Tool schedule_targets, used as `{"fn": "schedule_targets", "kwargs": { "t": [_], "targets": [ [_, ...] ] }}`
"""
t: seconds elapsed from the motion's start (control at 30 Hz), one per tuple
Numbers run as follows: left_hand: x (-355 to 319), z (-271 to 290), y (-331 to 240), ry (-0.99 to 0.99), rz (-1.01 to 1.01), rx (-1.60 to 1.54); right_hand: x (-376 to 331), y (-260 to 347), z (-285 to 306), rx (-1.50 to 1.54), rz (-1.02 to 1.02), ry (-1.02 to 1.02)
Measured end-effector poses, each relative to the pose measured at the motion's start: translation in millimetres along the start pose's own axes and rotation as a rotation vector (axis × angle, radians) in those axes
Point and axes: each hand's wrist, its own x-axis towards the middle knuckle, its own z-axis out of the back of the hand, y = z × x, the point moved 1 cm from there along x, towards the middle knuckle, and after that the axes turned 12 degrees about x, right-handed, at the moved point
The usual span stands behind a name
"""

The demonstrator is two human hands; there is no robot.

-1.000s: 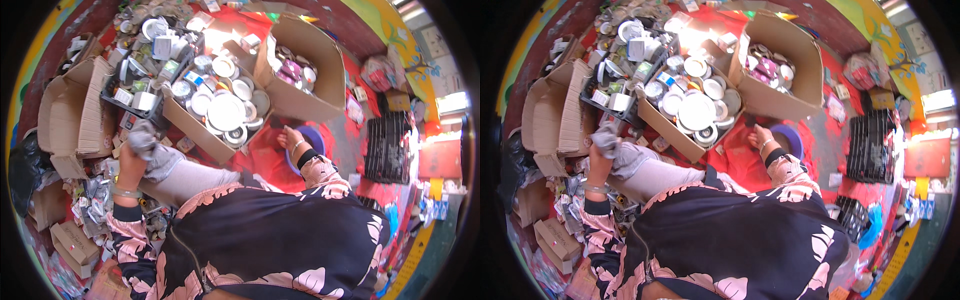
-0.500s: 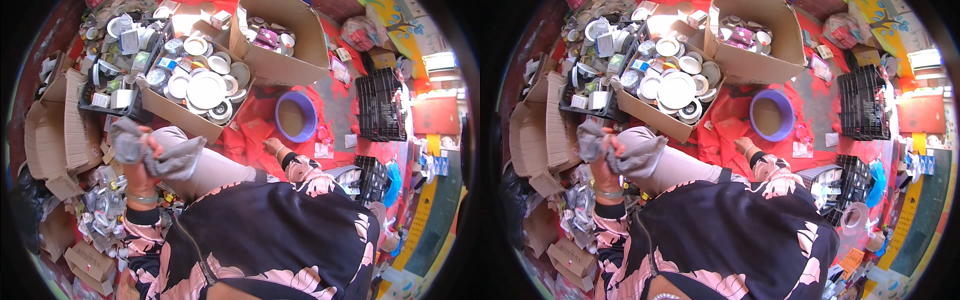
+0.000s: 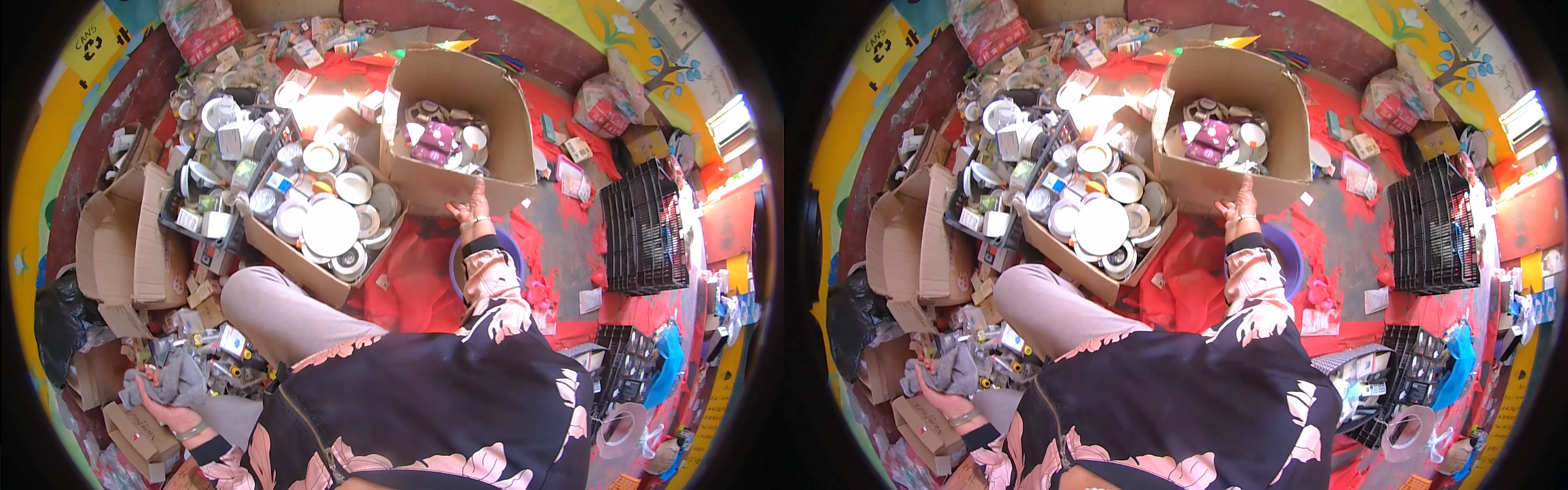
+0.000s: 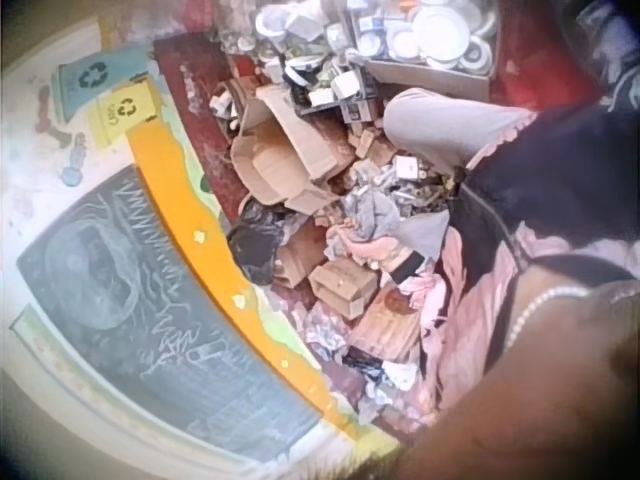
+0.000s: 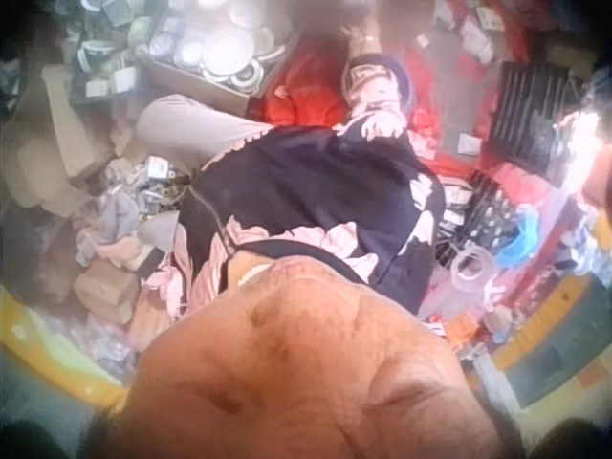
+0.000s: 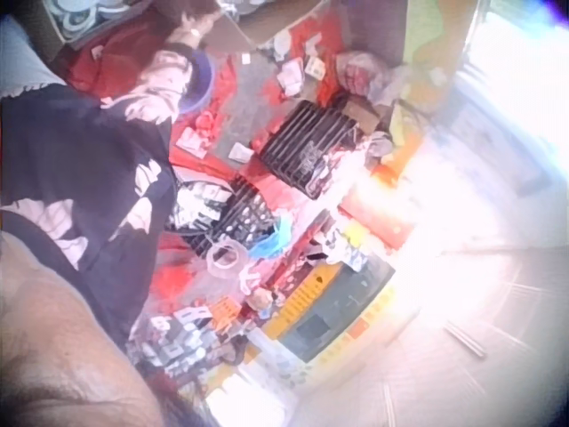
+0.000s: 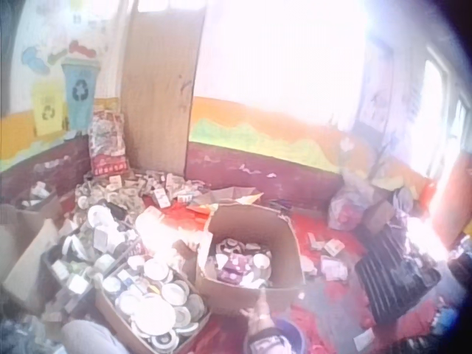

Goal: The person sits on the floor and wipes various small items, including a black electronic device and a white cylindrical object, using a grey cloth. They then move a plastic crate and continue wiping other items from the surrounding boxes.

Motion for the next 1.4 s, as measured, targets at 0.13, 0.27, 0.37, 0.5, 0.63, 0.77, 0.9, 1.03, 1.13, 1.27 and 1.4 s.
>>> {"fn": "schedule_targets", "kwargs": {
  "t": [0.13, 0.27, 0.37, 0.5, 0.63, 0.77, 0.9, 1.03, 1.13, 1.27, 1.4],
  "targets": [
    [7, 9, 28, -0.042, 0.110, -0.132, 48, -2, -20, -0.043, 0.005, -0.091],
    [12, -7, 48, -0.016, 0.186, -0.161, 59, 27, -40, -0.114, -0.026, -0.177],
    [15, -24, 42, -0.020, 0.203, -0.143, 62, 67, -37, -0.074, -0.152, -0.169],
    [18, -15, 29, -0.038, 0.180, -0.101, 67, 105, 2, -0.224, -0.075, -0.070],
    [28, -11, 28, -0.119, 0.196, -0.008, 78, 182, 65, -0.338, 0.054, -0.126],
    [33, 5, 34, -0.139, 0.201, 0.021, 100, 249, 99, -0.101, 0.440, -0.114],
    [44, -12, 46, -0.089, 0.233, 0.016, 95, 239, 57, -0.803, 1.418, -0.083],
    [23, -25, 53, -0.083, 0.218, 0.048, 28, 87, -40, -1.561, 0.601, 0.303],
    [13, -25, 52, -0.115, 0.244, 0.068, 34, 81, -40, -2.167, 0.538, 0.005],
    [0, -11, 44, -0.151, 0.234, 0.045, 27, 105, -49, -2.267, 0.413, -0.085],
    [-1, -7, 34, -0.242, 0.235, 0.020, 28, 138, -41, -2.258, 0.576, -0.173]
  ]
}}
